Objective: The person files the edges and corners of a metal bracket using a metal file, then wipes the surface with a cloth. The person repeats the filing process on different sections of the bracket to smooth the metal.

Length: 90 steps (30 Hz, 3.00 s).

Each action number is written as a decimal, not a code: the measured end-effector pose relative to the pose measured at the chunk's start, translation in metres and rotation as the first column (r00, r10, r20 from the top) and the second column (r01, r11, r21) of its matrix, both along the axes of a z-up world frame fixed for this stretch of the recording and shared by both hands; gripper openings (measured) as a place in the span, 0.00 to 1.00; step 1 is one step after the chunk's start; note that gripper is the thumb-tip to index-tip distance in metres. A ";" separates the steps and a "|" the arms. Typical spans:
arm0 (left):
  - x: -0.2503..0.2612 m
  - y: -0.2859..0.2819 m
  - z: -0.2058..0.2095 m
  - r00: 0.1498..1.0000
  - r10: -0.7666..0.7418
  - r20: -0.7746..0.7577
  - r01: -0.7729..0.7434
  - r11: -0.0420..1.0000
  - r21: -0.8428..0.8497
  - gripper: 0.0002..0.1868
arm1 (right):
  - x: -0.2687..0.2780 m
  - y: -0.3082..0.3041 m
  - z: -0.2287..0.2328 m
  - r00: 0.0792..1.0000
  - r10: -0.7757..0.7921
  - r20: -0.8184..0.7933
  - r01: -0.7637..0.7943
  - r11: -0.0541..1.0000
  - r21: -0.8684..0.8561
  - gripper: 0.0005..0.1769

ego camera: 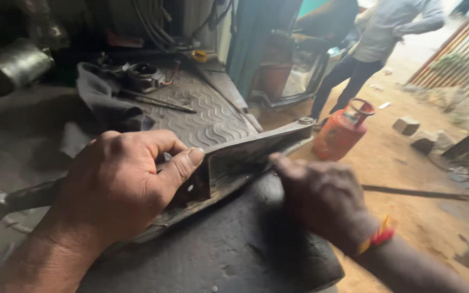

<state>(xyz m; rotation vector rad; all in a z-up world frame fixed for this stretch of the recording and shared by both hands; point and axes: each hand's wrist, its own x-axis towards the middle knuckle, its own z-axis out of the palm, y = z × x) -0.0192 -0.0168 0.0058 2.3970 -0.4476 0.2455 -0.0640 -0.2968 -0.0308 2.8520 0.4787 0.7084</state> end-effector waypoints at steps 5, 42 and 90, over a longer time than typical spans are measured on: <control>0.001 -0.005 0.004 0.997 0.015 -0.078 -0.017 1.000 -0.026 0.19 | -0.033 0.033 -0.014 0.965 0.259 0.046 -0.262 0.963 0.060 0.30; 0.029 0.013 -0.017 0.992 0.085 -0.092 -0.094 0.990 -0.100 0.28 | -0.028 0.042 -0.002 0.983 0.181 0.012 -0.181 0.975 0.127 0.34; 0.040 0.019 -0.033 0.994 0.088 0.059 -0.062 0.936 -0.347 0.23 | 0.008 0.033 0.011 0.988 -0.149 -0.043 0.152 0.986 0.063 0.38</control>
